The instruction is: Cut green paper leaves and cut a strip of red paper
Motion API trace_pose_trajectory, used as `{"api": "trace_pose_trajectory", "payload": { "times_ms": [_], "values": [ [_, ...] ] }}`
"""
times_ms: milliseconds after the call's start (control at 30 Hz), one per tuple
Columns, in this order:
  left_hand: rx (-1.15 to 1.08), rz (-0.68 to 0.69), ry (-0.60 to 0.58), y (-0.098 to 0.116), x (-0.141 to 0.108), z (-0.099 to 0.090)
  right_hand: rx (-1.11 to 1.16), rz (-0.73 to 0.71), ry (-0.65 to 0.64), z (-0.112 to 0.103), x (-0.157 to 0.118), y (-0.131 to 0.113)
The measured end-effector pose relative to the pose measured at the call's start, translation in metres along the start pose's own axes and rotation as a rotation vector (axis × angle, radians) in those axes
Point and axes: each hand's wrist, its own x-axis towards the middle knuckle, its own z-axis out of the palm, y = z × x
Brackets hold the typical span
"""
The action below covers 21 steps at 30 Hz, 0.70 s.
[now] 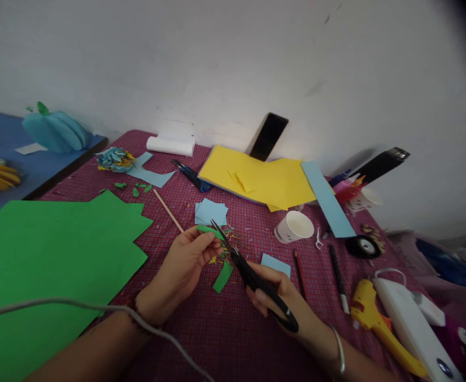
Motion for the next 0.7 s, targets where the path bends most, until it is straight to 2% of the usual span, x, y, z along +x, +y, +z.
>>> {"api": "trace_pose_trajectory", "payload": {
  "times_ms": [300,533,700],
  "values": [
    [0.089,-0.006,-0.026,0.001,0.003,-0.004,-0.032,-0.008,-0.030,-0.005,-0.001,0.000],
    [0.138,0.037,-0.022,0.011,0.011,-0.008,-0.022,0.039,-0.036,-0.007,-0.007,0.003],
    [0.178,0.023,-0.071,0.014,0.009,-0.009,-0.034,0.011,-0.011,-0.009,-0.005,-0.007]
  ]
}}
